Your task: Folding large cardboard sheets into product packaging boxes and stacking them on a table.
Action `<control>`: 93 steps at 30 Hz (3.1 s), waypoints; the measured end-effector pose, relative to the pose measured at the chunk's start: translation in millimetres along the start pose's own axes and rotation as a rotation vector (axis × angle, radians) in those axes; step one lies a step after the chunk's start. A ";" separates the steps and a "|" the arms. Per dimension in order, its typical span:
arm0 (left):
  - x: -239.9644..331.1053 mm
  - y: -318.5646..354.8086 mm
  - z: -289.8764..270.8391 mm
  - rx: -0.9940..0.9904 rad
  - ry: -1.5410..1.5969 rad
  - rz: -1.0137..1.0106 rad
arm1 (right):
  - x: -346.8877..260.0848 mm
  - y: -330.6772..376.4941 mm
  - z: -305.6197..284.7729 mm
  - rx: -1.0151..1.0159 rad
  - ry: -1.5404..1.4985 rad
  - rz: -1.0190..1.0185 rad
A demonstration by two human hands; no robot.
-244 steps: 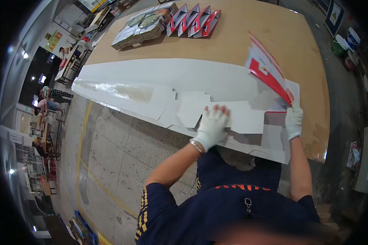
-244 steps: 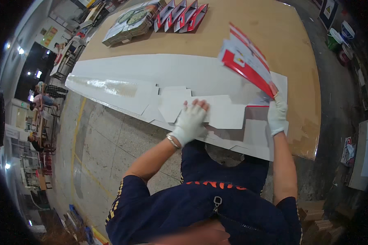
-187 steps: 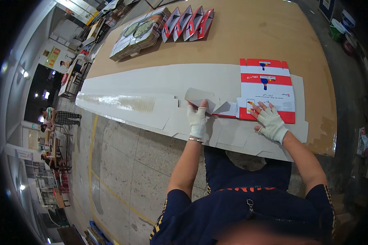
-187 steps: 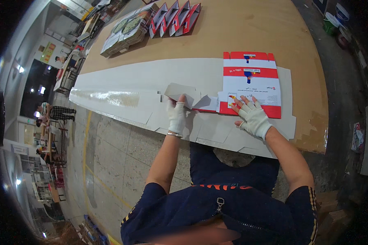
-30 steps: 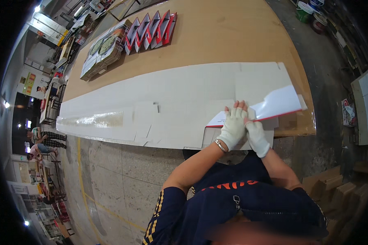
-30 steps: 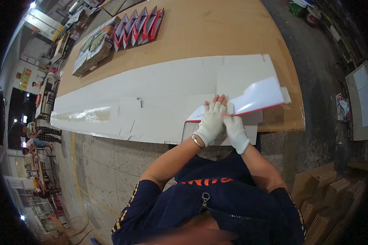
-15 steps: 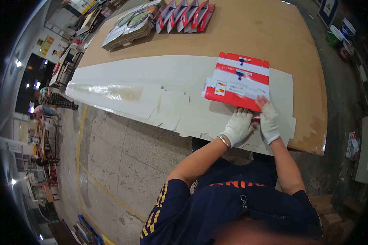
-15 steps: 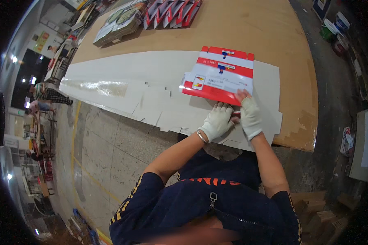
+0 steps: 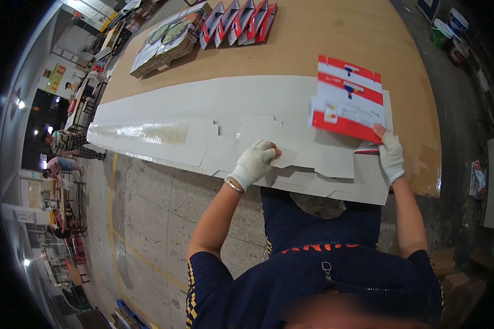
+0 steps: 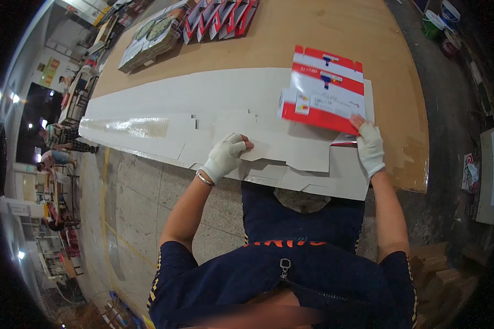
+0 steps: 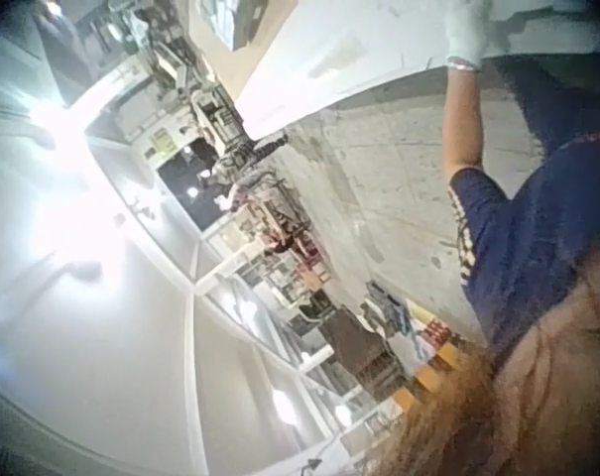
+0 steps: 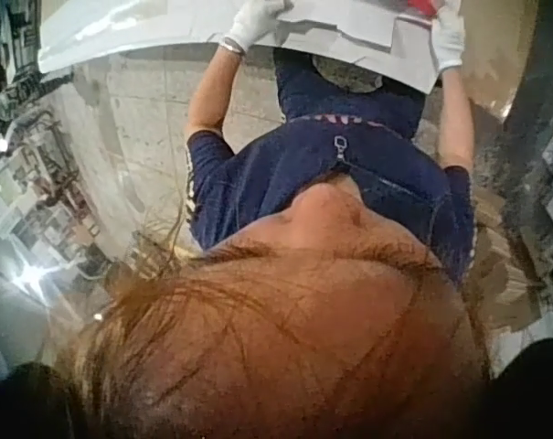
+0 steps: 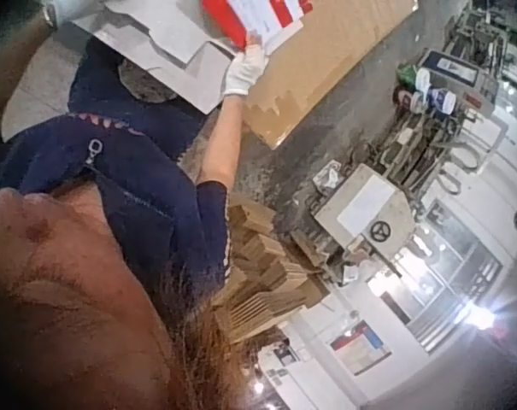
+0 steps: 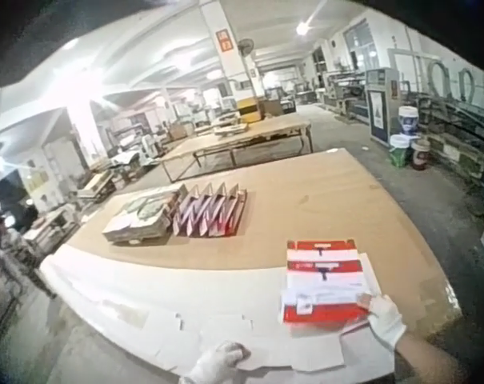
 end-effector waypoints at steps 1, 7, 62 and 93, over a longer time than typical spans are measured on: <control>-2.3 -2.3 5.5 -0.047 0.032 0.041 | 6.5 2.8 3.0 0.006 0.004 0.007; -39.5 -7.0 26.0 0.083 0.394 -0.446 | 13.7 7.8 3.6 0.067 -0.202 0.203; -13.1 -25.6 33.7 0.414 0.035 -0.062 | -72.8 -11.2 75.1 -0.421 0.429 -0.439; 2.6 -94.3 57.4 0.015 -0.121 -0.351 | -82.1 -3.7 75.9 -0.407 0.247 -0.415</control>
Point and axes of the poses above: each hand's wrist, its own y-axis away from the middle knuckle, its own z-axis out of the palm, x = y × z, the point moved 6 cm from there along -y, towards the middle knuckle, and after that the axes turned 1 degree about -x, right-handed, at the moved point
